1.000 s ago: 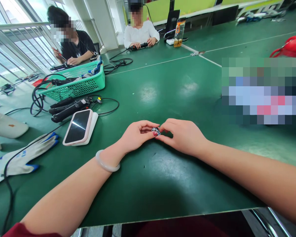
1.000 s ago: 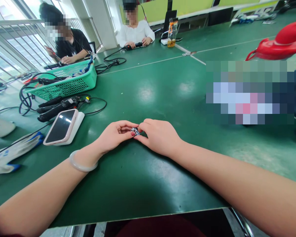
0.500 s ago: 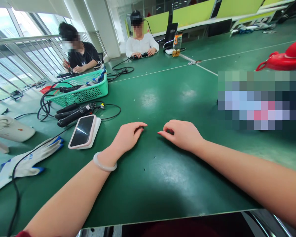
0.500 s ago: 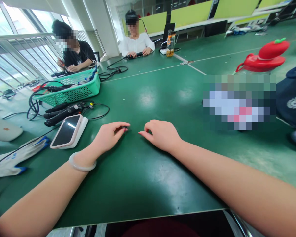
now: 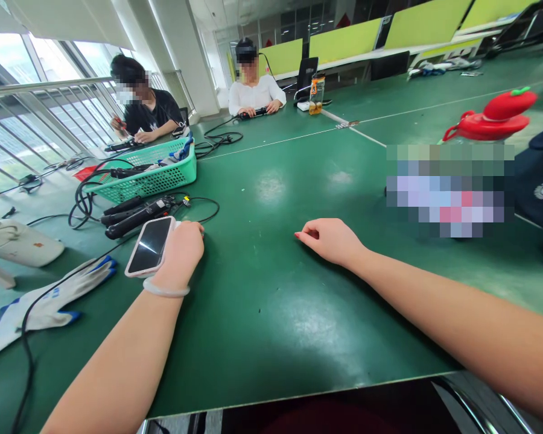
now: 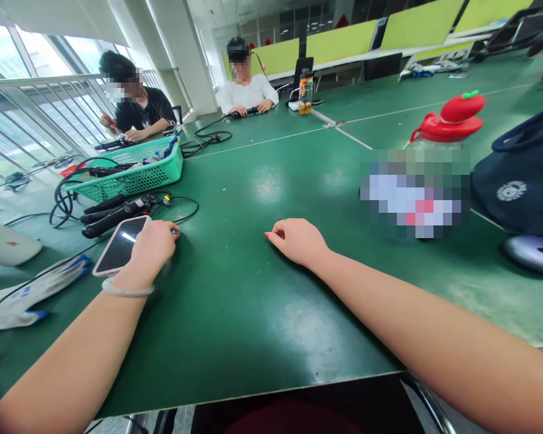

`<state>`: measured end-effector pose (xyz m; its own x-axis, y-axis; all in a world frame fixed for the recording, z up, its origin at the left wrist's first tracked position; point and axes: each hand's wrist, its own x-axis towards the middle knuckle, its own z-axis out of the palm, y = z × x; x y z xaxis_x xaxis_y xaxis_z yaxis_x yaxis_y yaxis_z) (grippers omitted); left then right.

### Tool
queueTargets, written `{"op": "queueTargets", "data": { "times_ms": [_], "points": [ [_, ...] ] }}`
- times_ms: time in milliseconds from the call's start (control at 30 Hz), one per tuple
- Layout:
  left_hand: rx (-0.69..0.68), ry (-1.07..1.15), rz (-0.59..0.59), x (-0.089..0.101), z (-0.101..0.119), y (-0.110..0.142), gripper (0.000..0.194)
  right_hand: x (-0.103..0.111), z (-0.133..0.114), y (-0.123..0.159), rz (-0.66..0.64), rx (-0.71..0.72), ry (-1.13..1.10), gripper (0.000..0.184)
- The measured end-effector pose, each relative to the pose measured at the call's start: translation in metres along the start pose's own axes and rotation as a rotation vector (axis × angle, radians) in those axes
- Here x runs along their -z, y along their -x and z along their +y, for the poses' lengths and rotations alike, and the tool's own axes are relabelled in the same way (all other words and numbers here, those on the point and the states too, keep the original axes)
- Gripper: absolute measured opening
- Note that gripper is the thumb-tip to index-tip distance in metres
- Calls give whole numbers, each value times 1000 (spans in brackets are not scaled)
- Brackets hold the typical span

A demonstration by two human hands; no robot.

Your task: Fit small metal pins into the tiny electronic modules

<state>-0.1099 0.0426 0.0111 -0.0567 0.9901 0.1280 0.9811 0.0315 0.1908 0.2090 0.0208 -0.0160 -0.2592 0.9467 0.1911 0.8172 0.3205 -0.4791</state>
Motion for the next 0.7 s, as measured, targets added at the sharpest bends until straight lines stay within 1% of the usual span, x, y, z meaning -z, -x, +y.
{"op": "queueTargets", "data": {
  "times_ms": [133, 233, 400, 533, 700],
  "points": [
    [24, -249, -3, 3, 6, 4, 31, 1, -1, 0, -29, -22, 12, 34],
    [40, -255, 18, 4, 7, 4, 32, 2, -2, 0, -38, -25, 7, 34],
    [-21, -144, 57, -2, 3, 1, 32, 4, -3, 0, -45, -31, 0, 33],
    [49, 34, 79, -10, 1, -4, 32, 3, -2, -1, -48, -33, -2, 33],
    [108, 173, 61, -21, 5, -11, 36, 2, -1, -2, -50, -36, -6, 31]
  ]
}}
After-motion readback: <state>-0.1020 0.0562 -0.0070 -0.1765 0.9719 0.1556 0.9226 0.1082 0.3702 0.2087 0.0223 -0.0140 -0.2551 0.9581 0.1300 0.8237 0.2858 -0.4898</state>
